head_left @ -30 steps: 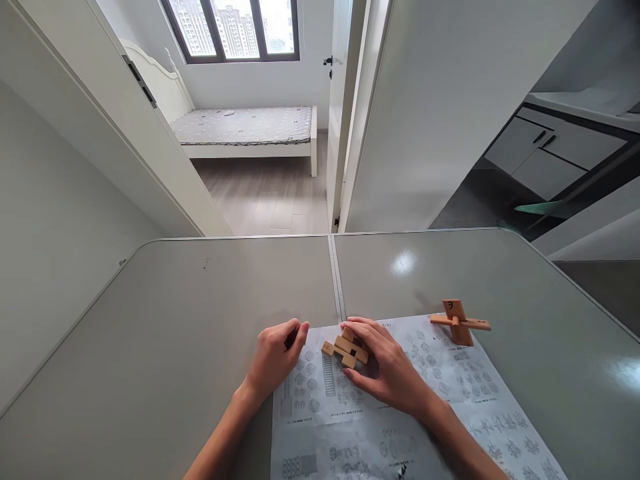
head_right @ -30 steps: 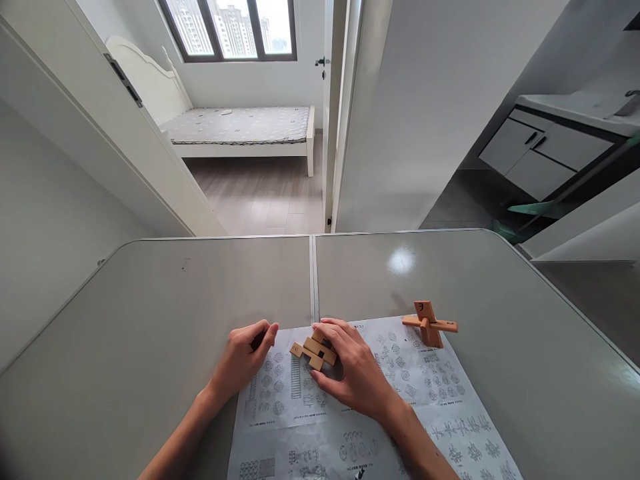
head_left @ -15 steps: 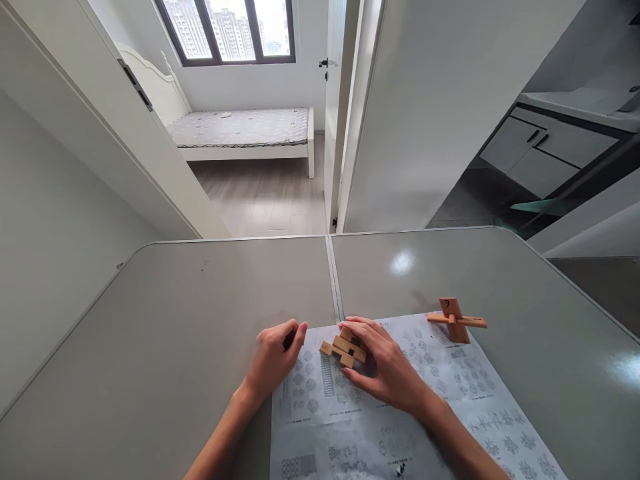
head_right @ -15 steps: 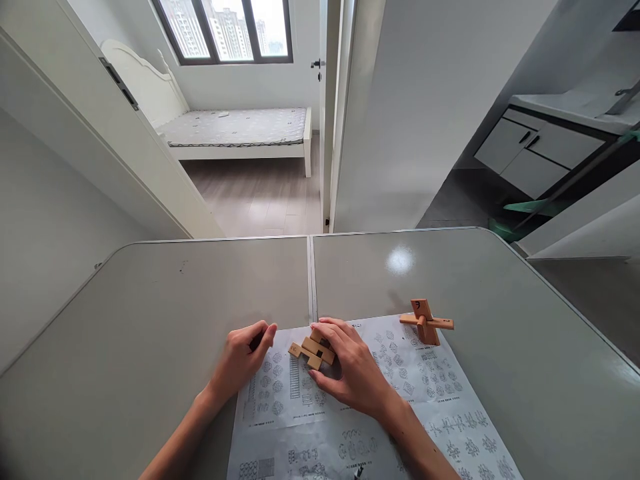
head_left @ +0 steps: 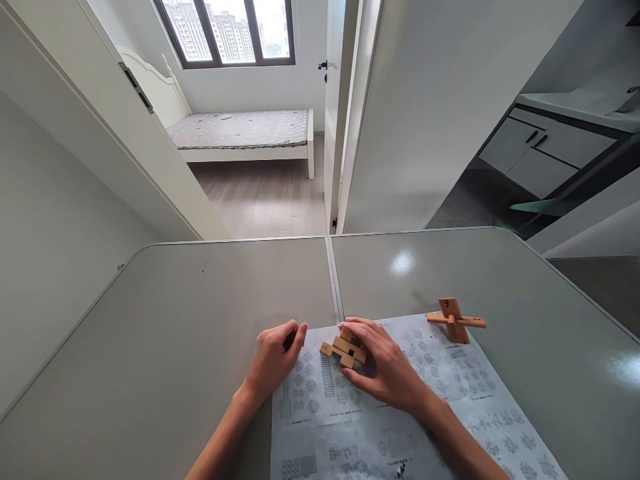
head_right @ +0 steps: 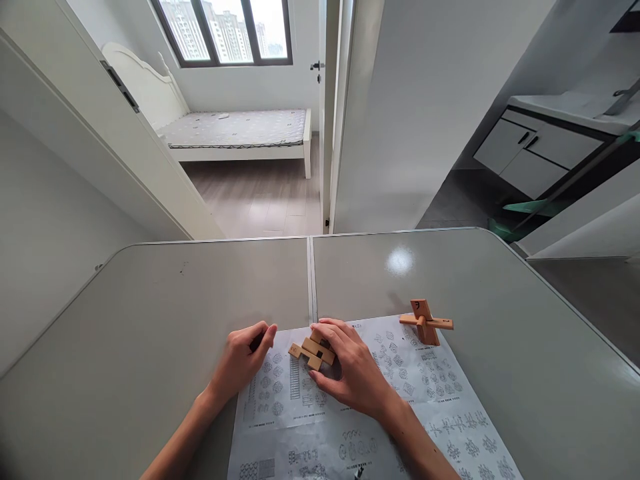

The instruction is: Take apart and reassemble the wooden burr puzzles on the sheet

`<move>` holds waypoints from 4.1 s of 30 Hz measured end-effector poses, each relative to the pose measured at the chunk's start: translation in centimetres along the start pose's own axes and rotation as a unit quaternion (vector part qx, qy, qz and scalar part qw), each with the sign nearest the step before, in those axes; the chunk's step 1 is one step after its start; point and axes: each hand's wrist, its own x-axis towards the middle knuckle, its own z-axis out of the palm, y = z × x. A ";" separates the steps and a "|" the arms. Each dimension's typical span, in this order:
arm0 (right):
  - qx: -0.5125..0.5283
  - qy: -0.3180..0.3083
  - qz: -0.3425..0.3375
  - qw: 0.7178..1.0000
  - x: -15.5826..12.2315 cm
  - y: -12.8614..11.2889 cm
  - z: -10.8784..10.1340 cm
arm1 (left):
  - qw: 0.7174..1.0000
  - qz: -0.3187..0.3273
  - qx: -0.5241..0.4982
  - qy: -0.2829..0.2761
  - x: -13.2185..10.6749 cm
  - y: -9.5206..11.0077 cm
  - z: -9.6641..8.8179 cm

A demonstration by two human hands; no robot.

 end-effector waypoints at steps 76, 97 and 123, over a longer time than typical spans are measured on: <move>0.061 0.023 -0.012 0.998 -0.4 0.0 0.1 | 0.986 0.130 0.104 -0.031 -1.6 2.2 1.2; 0.079 0.109 0.049 0.990 -0.5 0.6 -0.5 | 0.978 0.167 0.053 -0.109 -1.6 2.6 0.6; 0.025 0.040 0.039 0.998 -1.3 2.4 -2.2 | 0.960 -0.060 -0.252 -0.104 -1.0 1.5 0.0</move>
